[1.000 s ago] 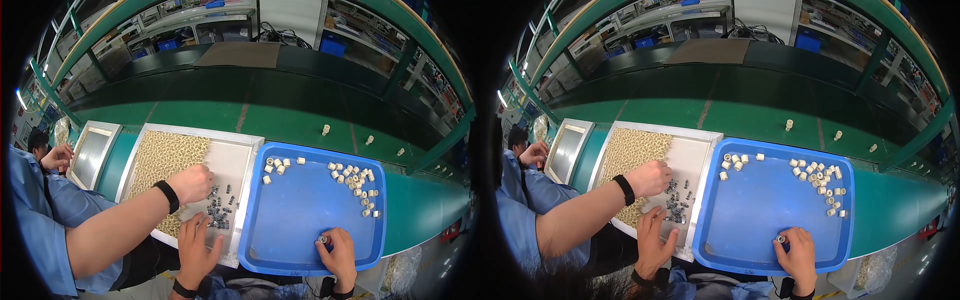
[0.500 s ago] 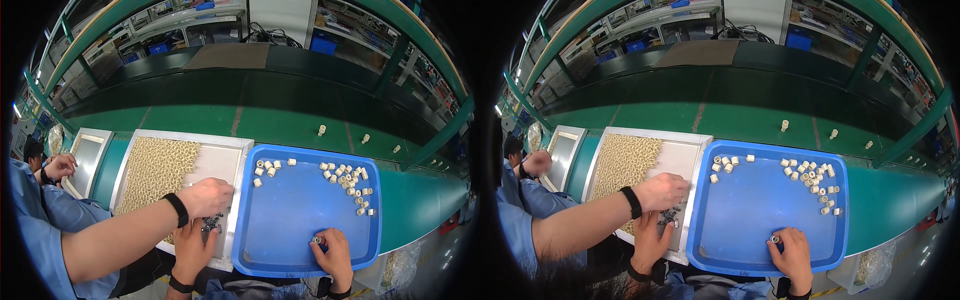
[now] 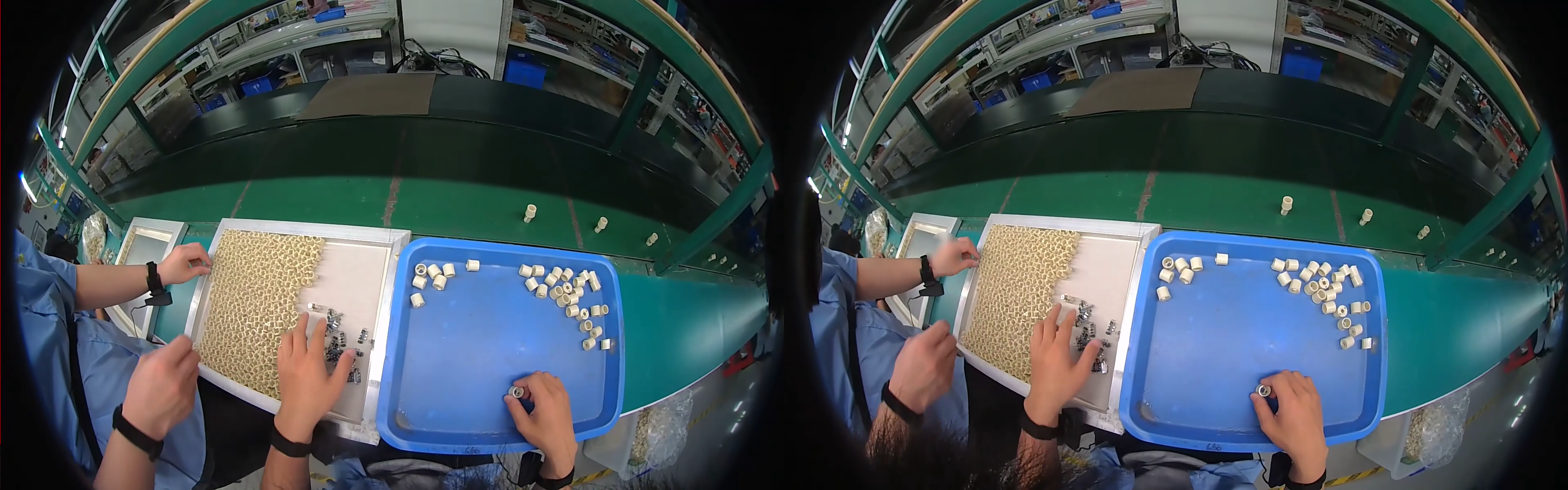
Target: The person picks up a metal component and a white plastic sleeve, inserts the component into the sleeve by hand, and places the assembled unit onto the green conveyor belt.
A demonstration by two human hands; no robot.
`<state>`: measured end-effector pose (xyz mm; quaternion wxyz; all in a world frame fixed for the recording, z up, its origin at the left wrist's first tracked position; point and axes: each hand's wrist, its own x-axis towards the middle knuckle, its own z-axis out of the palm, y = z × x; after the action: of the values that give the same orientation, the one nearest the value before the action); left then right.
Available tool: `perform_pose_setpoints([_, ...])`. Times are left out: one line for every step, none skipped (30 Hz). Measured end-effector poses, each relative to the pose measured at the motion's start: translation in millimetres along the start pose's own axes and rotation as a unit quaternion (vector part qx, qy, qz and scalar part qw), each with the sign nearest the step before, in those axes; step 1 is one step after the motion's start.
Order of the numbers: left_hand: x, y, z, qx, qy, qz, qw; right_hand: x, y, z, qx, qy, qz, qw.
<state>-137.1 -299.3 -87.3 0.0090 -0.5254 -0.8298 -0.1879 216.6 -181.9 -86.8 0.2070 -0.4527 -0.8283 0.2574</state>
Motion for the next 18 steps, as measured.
perform_pose_setpoints([5.8,-1.4,1.9,-0.003,-0.007,-0.014,1.000,-0.2,-0.1,0.4,0.005,0.000,-0.001,1.000])
perform_pose_setpoints([10.9,-3.2,4.3,-0.002,-0.006,-0.012,1.000,-0.6,-0.1,0.5,0.010,0.000,-0.002,1.000])
perform_pose_setpoints([16.1,-5.5,7.6,0.017,-0.014,-0.016,1.000,-1.0,0.3,0.2,0.011,0.002,-0.002,1.000])
perform_pose_setpoints([20.5,-8.0,10.9,0.035,-0.023,-0.020,0.999,-1.4,0.8,-0.2,0.009,-0.001,-0.003,1.000])
perform_pose_setpoints([23.3,-10.1,13.1,0.053,-0.031,-0.025,0.998,-1.8,1.1,-0.6,0.007,-0.003,-0.004,1.000])
perform_pose_setpoints([24.9,-12.1,14.5,0.054,-0.031,-0.024,0.998,-1.8,1.2,-0.8,0.005,-0.006,-0.005,1.000])
perform_pose_setpoints([26.6,-13.5,15.6,0.053,-0.024,-0.019,0.998,-1.7,0.8,-1.6,0.005,-0.005,-0.005,1.000])
perform_pose_setpoints([28.0,-14.8,16.3,0.051,-0.018,-0.013,0.998,-1.7,0.1,-2.2,0.005,-0.007,-0.003,1.000])
perform_pose_setpoints([28.8,-15.8,16.1,0.049,-0.012,-0.009,0.999,-1.6,-0.6,-2.5,0.005,-0.009,-0.001,1.000])
perform_pose_setpoints([29.5,-16.3,15.3,0.050,-0.011,-0.008,0.999,-1.4,-1.0,-2.4,0.005,-0.011,0.001,1.000])
perform_pose_setpoints([30.4,-16.8,14.1,0.013,0.006,-0.003,1.000,-1.5,-0.6,-2.0,0.006,-0.011,0.001,1.000])
perform_pose_setpoints([31.2,-17.4,12.7,-0.023,0.024,0.002,0.999,-1.6,0.3,-2.0,0.007,-0.010,0.000,1.000])
perform_pose_setpoints([32.0,-18.2,11.5,-0.060,0.041,0.007,0.997,-1.9,1.3,-1.9,0.007,-0.009,-0.001,1.000])
perform_pose_setpoints([32.9,-19.4,10.5,-0.060,0.042,0.007,0.997,-2.1,1.7,-1.8,0.007,-0.008,-0.002,1.000])
perform_pose_setpoints([34.1,-20.6,9.9,-0.060,0.048,0.014,0.997,-2.1,1.9,-1.6,0.007,-0.008,-0.003,1.000])
perform_pose_setpoints([35.3,-21.9,9.5,-0.061,0.054,0.022,0.996,-2.2,2.1,-1.3,0.009,-0.008,-0.002,1.000])
perform_pose_setpoints([36.0,-23.6,9.6,-0.063,0.061,0.030,0.996,-1.9,2.2,-0.9,0.011,-0.008,-0.002,1.000])
perform_pose_setpoints([36.3,-25.7,10.1,-0.063,0.063,0.030,0.996,-1.6,1.9,-1.1,0.013,-0.007,-0.001,1.000])
